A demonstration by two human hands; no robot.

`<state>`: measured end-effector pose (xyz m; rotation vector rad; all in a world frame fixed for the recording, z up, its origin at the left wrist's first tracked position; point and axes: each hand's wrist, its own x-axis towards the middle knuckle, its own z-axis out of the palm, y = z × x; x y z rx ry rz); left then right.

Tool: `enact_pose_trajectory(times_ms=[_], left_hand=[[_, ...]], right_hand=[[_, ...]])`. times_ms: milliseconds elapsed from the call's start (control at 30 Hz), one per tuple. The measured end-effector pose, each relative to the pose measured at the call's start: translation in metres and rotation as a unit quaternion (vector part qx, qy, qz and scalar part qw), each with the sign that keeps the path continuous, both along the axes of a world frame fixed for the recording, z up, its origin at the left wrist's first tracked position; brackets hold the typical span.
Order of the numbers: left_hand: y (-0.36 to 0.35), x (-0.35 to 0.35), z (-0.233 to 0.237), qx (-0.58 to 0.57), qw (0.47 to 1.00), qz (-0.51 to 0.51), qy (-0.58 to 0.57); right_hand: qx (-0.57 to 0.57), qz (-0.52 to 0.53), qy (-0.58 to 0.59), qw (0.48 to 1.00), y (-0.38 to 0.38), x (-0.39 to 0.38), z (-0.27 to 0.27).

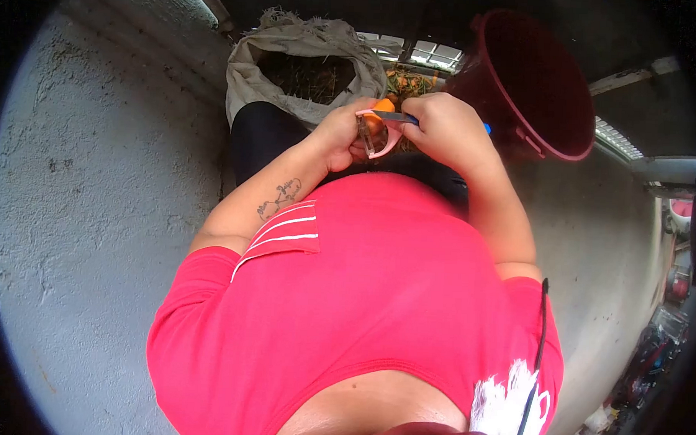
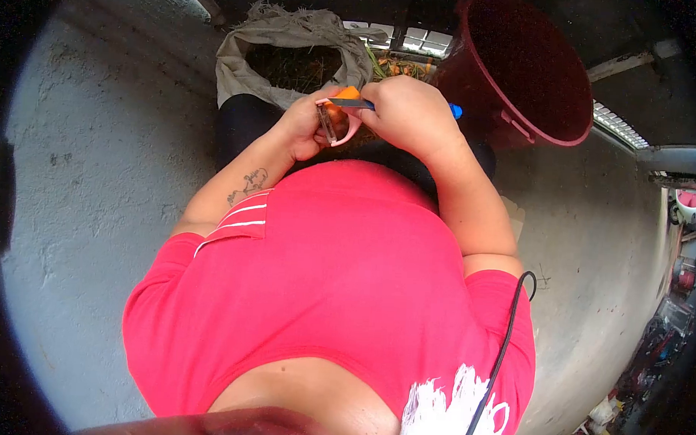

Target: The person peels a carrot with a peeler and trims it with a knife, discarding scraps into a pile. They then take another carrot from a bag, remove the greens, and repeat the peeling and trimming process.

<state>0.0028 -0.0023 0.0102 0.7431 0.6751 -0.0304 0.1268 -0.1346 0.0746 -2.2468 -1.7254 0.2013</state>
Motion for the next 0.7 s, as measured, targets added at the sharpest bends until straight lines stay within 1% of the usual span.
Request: enact_pose_trajectory(times_ms=[100, 167, 200, 267, 333, 367, 467, 567, 667, 700], left_hand=[[-0.002, -0.007, 0.008, 0.006, 0.998, -0.003, -0.067], [0.006, -0.016, 0.003, -0.002, 0.994, -0.032, -0.102], [0.010, -0.020, 0.001, -0.007, 0.992, -0.046, -0.119], [0.015, -0.023, 0.008, -0.009, 0.987, -0.055, -0.148], [0.020, -0.025, 0.013, -0.022, 0.982, -0.075, -0.174], [0.022, -0.024, 0.014, -0.048, 0.976, -0.081, -0.195], [0.021, -0.018, 0.016, -0.079, 0.985, -0.074, -0.134], [0.019, -0.009, -0.004, -0.127, 0.987, -0.081, -0.061], [0.017, -0.003, -0.025, -0.089, 0.988, -0.117, -0.055], [0.010, -0.002, -0.016, -0.092, 0.991, -0.080, -0.047]], right_hand=[[0.029, 0.023, -0.006, 0.999, -0.004, 0.003, 0.002], [0.045, 0.030, -0.006, 0.999, -0.010, 0.010, 0.005], [0.034, 0.000, -0.031, 0.999, -0.012, 0.018, 0.006], [-0.018, -0.079, -0.117, 0.990, -0.015, 0.043, -0.002], [-0.030, -0.162, -0.137, 0.977, -0.019, 0.064, -0.011], [-0.054, -0.186, -0.141, 0.971, -0.022, 0.070, -0.013], [-0.020, -0.181, -0.092, 0.979, -0.025, 0.063, -0.005], [-0.007, -0.115, -0.042, 0.992, -0.020, 0.046, 0.004], [-0.003, -0.042, -0.006, 0.999, -0.012, 0.021, 0.011], [-0.023, -0.023, -0.005, 0.999, -0.010, 0.013, 0.017]])
